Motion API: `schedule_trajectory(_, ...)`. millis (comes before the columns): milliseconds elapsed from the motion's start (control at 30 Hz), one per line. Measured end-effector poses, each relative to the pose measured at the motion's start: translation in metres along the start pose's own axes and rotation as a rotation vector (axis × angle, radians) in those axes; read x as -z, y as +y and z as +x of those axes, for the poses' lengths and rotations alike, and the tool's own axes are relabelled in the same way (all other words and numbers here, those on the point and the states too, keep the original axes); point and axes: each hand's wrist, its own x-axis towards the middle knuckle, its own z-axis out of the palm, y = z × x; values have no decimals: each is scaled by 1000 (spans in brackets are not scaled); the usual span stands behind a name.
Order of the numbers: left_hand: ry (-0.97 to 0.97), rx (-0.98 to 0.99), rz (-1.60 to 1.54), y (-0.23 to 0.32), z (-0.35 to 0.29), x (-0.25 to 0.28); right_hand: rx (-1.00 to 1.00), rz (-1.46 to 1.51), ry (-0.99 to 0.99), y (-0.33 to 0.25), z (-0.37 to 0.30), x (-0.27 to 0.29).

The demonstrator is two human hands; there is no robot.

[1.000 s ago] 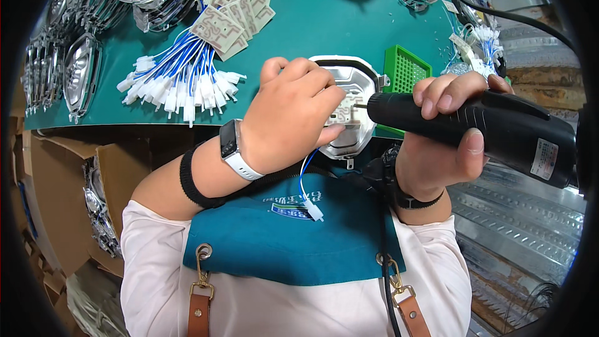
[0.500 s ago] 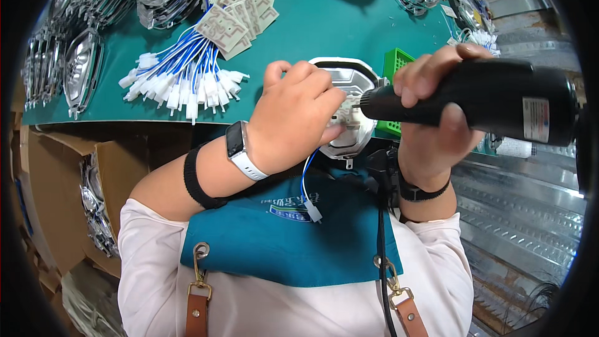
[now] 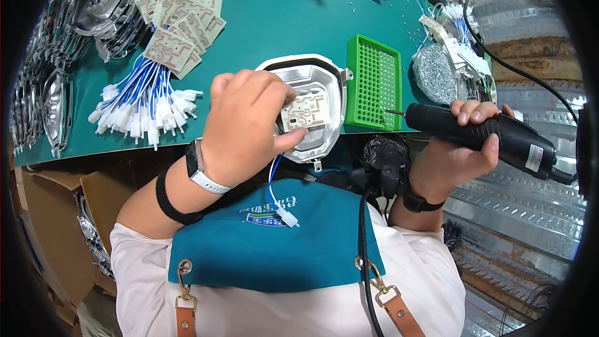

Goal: The person places a circuit board into a metal housing and secures it with screws from a green tray using a power screwdriver. They then set the assembly aside and pick up another housing to repeat the process.

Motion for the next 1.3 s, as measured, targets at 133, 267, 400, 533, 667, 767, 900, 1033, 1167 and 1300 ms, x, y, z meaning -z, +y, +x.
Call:
schedule_trajectory(133,-15,28,-17,2,2,0,-38,9,8,6,3,2)
schedule_trajectory(267,-31,19,-22,0,1,0,-41,4,9,12,3,5)
schedule_trajectory(400,-24,5,-28,-1,2,-1,-62,48,-120,15,10,8)
schedule_trajectory(533,-35,17,-90,-2,7,-3,-152,94,-175,22,22,3)
schedule_trajectory(667,-25,15,-96,-2,9,-4,-126,-158,188,13,4,-19)
schedule_trajectory(767,-53,32,-99,-2,9,-3,-81,-207,178,15,1,-17)
schedule_trajectory(900,-29,27,-100,-4,7,-4,-105,-70,49,12,4,-10)
schedule_trajectory(1033,-11,27,-113,-4,5,-3,-62,-7,154,-2,10,-5)
schedule_trajectory(1167,-6,11,-123,-4,6,-3,-59,232,109,-25,15,-3)
schedule_trajectory(1300,-9,31,-118,-6,3,-5,-30,336,-124,-16,1,-36)
